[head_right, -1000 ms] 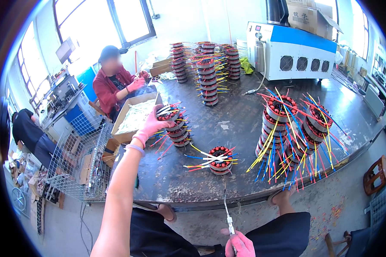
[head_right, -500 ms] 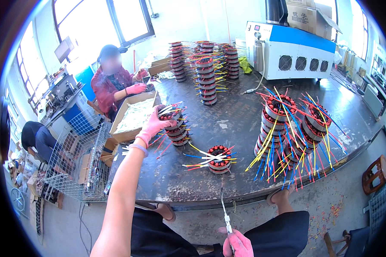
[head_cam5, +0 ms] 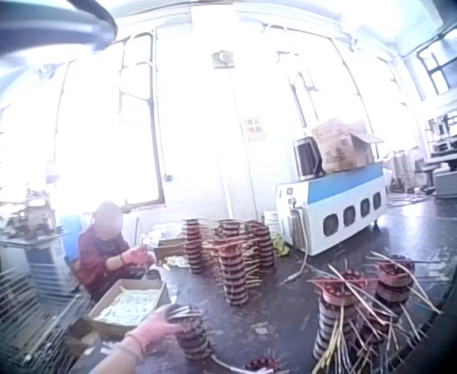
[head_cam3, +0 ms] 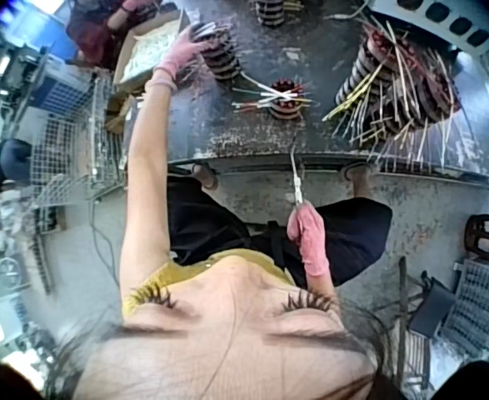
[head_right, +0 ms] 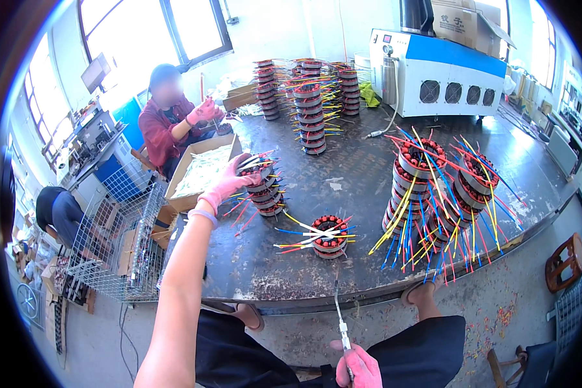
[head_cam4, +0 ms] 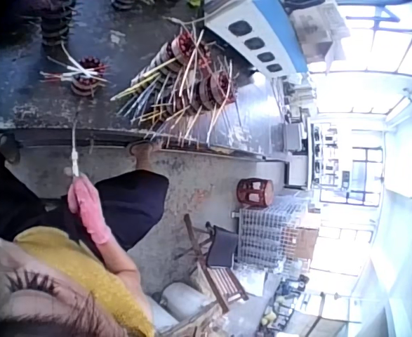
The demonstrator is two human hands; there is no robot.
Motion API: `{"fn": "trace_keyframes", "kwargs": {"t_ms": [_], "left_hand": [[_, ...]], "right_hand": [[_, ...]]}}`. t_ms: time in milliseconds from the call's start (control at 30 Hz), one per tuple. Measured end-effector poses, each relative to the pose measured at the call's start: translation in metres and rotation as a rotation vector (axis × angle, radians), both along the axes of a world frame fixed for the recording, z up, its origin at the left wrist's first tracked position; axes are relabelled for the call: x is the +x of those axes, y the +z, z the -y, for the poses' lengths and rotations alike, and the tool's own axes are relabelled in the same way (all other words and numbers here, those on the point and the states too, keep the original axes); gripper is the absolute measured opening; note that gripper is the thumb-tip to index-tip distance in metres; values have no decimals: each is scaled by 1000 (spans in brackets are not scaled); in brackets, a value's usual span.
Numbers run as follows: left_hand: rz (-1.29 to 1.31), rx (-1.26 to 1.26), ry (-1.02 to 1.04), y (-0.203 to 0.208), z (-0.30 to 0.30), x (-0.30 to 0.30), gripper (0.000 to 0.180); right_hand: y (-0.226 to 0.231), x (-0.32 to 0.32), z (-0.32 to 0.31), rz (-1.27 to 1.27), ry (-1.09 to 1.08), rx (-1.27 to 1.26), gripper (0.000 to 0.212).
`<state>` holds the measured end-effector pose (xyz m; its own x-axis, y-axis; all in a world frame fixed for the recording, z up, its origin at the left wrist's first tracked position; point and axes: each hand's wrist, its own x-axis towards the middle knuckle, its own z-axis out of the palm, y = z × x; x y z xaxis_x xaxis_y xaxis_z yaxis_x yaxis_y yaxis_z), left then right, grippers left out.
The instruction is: The person uses a soldering iron to connect wires on a motor stator. They hold the stator with one gloved hand and apply the heated tip to various wire ends while rotating the component on the table.
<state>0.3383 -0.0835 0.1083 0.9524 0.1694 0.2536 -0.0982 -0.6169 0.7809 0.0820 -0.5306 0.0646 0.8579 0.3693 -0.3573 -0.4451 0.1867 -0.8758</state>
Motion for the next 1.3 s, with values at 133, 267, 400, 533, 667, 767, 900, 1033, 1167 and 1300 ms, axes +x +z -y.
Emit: {"fn": "trace_keyframes", "kwargs": {"t_ms": [133, 267, 400, 533, 667, 767, 900, 1033, 1167, 1300], "left_hand": [[-16, -15, -39, 1, 4, -1, 80], [13, 114, -26, -1, 1, 6, 78], [-8, 213, 28, -7, -17, 9, 85], [-37, 105, 14, -11, -14, 10, 91], [12, 273, 66, -6, 2, 1, 91], [-13, 221, 90, -8, 3, -2, 91], [-52, 236, 99, -2, -10, 2, 98], [-118, 165, 76, 9, 4, -4, 94], [-168, 11, -1, 13, -3, -5, 91], [-166, -51, -46, 19, 4, -11, 91]], "right_hand": [[-5, -2, 2, 20, 10, 9, 41], [-3, -3, 2, 28, -14, 15, 40], [1, -3, 2, -28, -8, 30, 38], [-4, -4, 5, -45, -19, 43, 38], [-3, -4, 9, -36, -23, 42, 39], [-6, -6, 12, -25, -37, 36, 39], [-7, -6, 12, -25, -32, 34, 39], [-3, -4, 11, -23, -48, 7, 41], [0, -4, 10, 3, -17, 6, 42], [-1, -3, 11, 21, -21, 5, 42]]}}
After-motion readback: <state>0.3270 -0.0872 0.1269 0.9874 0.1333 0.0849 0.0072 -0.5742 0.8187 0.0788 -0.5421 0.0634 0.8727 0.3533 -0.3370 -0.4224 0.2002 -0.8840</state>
